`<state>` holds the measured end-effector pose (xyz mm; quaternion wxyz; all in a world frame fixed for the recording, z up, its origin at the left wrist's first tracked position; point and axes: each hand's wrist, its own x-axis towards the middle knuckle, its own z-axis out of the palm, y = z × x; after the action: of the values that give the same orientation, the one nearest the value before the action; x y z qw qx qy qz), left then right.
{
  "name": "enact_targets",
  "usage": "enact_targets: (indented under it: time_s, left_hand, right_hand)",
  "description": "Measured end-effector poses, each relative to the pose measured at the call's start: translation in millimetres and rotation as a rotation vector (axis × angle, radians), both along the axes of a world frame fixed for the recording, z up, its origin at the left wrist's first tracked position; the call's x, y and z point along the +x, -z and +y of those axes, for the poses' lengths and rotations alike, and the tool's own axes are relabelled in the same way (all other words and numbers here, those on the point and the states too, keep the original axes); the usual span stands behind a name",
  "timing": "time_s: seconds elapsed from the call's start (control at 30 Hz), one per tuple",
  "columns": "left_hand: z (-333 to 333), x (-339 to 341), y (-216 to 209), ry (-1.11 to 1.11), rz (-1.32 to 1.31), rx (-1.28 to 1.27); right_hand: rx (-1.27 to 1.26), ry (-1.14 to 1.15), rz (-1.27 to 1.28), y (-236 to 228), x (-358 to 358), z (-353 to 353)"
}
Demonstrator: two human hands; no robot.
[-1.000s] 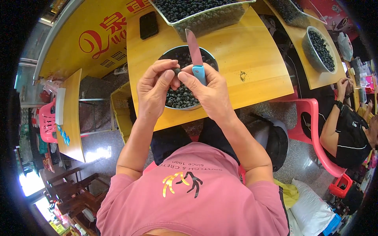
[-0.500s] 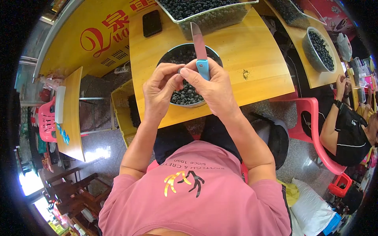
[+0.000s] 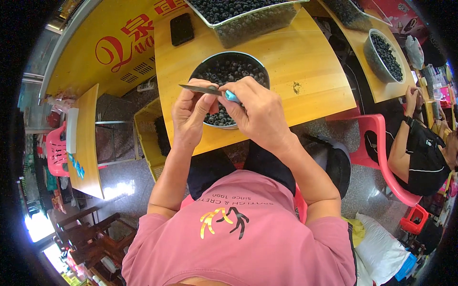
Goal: Using a small knife to cut or peel small dark fruits or seeds.
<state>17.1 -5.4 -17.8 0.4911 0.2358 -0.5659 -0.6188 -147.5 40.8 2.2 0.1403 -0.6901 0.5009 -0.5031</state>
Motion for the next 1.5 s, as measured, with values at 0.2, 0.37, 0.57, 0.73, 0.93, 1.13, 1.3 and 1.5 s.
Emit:
enact_targets:
  time_s: [0.2, 0.37, 0.57, 0.73, 0.93, 1.13, 1.3, 1.5]
  left_hand:
    - [1, 0, -2, 0.011, -0.045, -0.008]
    - [0, 2, -3, 0.009, -0.068, -0.056]
    - [-1, 7, -7, 0.051, -0.011, -0.019]
    - [4, 9, -10, 0.091, 0.057, 0.037]
    - [1, 6, -5, -0.027, -0.044, -0.025]
    - [2, 11, -7, -0.046, -0.100, -0.168]
    - [5, 24, -5, -0.017, -0.098, -0.208]
    - [0, 106, 13, -0.439, -0.304, -0.120]
  right_hand:
    - [-0.076, 0.045, 0.173, -1, -6, 0]
    - [-0.107, 0.062, 0.203, -1, -7, 0]
    - [-0.134, 0.094, 0.208, 4, -9, -3]
    - [0.057, 0.236, 0.127, 14, -17, -3]
    - [0.465, -0.106, -0.553, -16, 4, 8]
    - [0.595, -0.332, -0.954, -16, 12, 5]
    - [0.634, -0.288, -0.822, -4, 15, 2]
    - [0.491, -0.091, -0.711, 3, -15, -2]
